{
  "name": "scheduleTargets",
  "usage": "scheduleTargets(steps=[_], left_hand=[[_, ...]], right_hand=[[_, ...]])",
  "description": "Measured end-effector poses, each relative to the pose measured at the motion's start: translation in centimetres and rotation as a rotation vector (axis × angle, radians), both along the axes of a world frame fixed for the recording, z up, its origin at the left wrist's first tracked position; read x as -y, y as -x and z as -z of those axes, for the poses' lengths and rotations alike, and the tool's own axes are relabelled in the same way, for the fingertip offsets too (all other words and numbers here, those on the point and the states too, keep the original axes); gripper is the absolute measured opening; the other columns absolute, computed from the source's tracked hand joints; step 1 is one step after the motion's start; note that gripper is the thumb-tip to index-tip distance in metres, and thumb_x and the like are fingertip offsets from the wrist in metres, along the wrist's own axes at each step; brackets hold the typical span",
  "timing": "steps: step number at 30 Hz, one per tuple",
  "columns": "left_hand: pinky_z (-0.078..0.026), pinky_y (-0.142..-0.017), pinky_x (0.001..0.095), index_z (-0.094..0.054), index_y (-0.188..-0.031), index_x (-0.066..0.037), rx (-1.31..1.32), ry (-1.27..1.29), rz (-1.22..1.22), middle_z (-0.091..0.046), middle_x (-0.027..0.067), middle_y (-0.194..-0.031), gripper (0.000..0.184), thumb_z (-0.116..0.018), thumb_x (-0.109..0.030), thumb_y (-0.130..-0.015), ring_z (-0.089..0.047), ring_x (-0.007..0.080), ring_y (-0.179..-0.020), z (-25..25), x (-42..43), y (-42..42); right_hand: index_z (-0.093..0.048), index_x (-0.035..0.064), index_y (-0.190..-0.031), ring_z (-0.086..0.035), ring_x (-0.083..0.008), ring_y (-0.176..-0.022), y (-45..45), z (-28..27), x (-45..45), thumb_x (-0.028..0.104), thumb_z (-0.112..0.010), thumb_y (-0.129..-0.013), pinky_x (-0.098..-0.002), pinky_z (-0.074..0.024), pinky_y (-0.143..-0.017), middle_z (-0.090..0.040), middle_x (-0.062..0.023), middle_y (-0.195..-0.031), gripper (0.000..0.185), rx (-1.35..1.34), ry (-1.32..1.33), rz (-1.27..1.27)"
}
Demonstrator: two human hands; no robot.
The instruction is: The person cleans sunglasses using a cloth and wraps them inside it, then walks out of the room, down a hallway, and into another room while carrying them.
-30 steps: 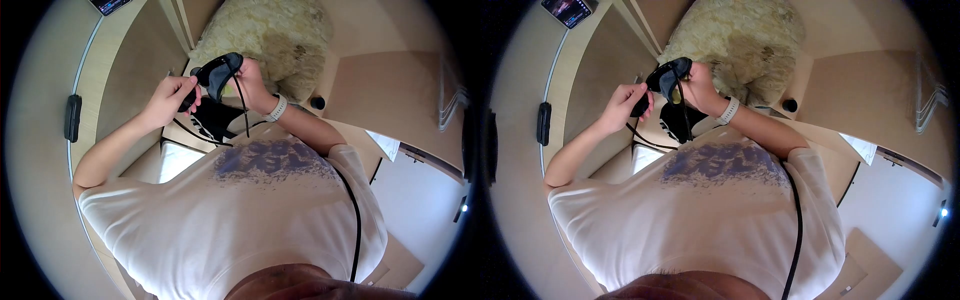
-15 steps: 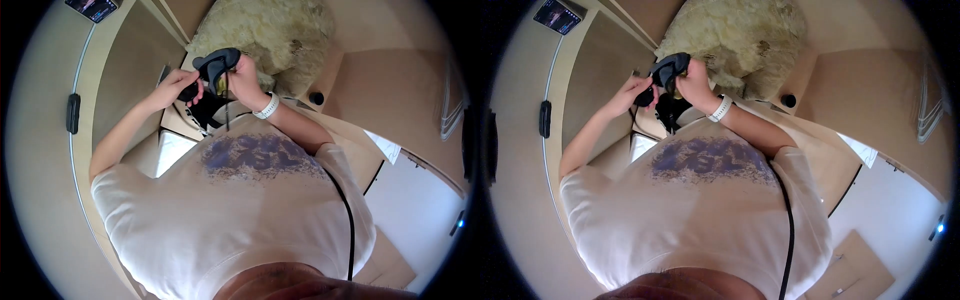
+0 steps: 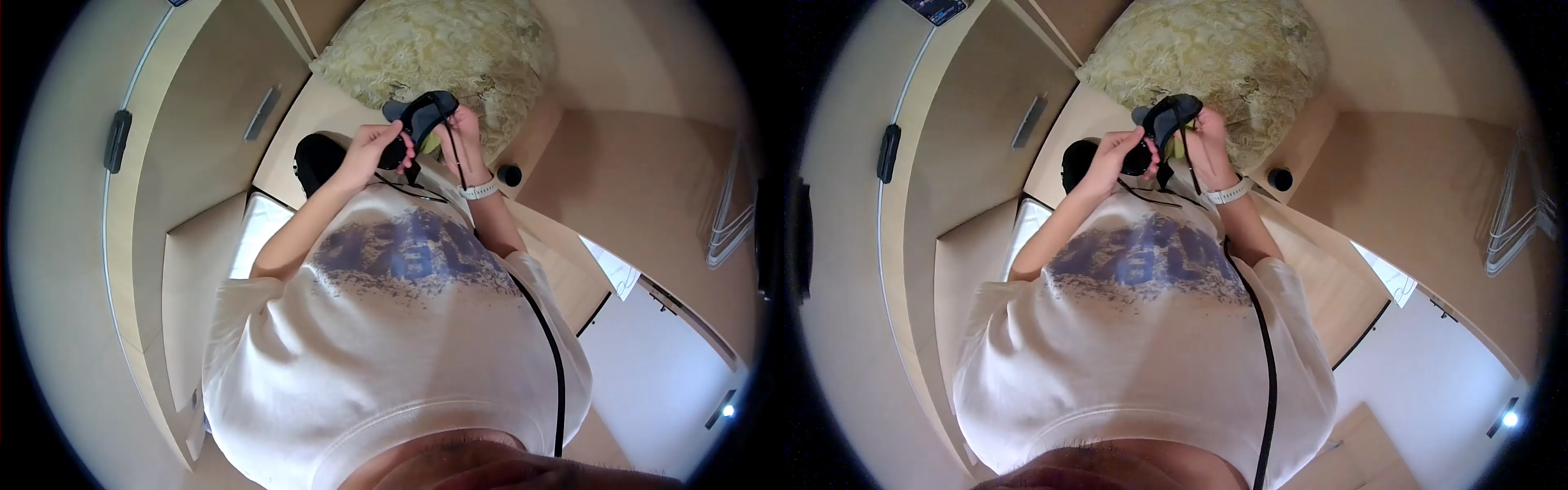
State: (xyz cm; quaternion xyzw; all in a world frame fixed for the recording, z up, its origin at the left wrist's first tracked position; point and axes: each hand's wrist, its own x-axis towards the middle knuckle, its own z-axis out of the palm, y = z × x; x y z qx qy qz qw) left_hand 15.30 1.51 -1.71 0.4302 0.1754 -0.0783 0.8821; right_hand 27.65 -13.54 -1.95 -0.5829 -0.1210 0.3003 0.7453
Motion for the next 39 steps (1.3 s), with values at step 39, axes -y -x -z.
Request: scheduleTargets(steps=[39], left_hand=[[-0.051,-0.048,0.0262,-0.067,-0.083,0.002,-0.002,-0.214,0.295,-0.068,0.009,-0.072,0.051,-0.051,-0.041,-0.104,-0.066,0.015,-0.059,-2.6,4.5,-1.3]], right_hand=[[-0.066,0.0006,-0.105,-0.061,-0.0102,-0.093,2.0,0.5,7.4,-0.009,-0.057,-0.087,-0.0255,-0.0478,-0.083,-0.067,-0.0021,-0.101,0.022,-0.009,-0.132,0.234]])
